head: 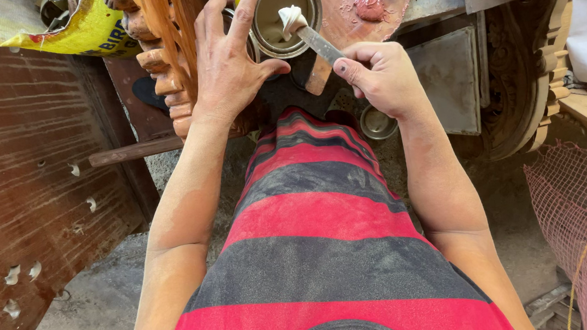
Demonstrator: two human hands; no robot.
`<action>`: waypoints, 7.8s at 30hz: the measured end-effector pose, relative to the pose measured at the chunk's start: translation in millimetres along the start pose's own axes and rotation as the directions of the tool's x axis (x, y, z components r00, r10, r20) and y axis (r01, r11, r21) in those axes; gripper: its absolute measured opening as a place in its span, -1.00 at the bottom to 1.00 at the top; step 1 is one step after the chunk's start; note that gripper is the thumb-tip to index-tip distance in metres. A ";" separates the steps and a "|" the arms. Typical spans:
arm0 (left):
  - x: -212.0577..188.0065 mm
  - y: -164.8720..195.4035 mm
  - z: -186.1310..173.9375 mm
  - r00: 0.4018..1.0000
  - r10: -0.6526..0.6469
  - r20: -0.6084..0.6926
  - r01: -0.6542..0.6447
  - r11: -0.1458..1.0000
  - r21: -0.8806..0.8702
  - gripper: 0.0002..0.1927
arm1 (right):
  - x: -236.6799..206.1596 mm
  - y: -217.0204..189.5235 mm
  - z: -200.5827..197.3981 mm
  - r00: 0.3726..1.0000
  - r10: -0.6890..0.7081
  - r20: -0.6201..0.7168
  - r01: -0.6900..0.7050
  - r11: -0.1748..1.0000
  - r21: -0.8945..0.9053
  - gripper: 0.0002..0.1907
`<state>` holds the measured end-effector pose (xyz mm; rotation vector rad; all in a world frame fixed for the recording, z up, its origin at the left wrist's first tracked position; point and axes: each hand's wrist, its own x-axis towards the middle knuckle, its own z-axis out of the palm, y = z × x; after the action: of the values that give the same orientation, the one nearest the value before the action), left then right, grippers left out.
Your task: The person sits on the workshop floor holding a wooden board on their lap and applies pink wood filler to its surface. They scoop filler from a can with a small knife, spread it over a hole in the board, and continue smoothing the filler across the surface.
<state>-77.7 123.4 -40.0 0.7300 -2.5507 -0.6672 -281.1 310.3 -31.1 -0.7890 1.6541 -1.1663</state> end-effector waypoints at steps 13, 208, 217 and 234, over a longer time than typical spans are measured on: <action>-0.4 1.5 1.7 1.000 -0.013 -0.002 0.013 1.000 -0.002 0.21 | 0.5 -4.8 0.7 1.000 -0.005 0.021 0.003 0.996 0.087 -0.79; 4.8 -5.9 8.7 0.999 -0.044 -0.018 0.042 0.995 -0.092 0.06 | 18.7 -0.8 -16.1 0.999 0.015 0.031 -0.014 1.000 -0.027 -0.76; 5.1 -4.9 4.7 0.999 -0.043 0.007 0.043 0.997 -0.070 0.10 | 16.5 -3.5 -10.6 0.994 -0.025 0.111 0.018 0.998 0.062 -0.63; 22.0 -19.2 -5.6 0.997 -0.068 0.024 0.069 0.996 -0.058 -0.01 | 6.5 16.3 -34.5 0.999 -0.045 0.017 0.043 0.992 0.115 -0.60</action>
<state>-84.8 94.6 -40.6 0.7972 -2.5248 -0.7729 -315.5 321.9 -44.6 -0.7652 1.5456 -1.2691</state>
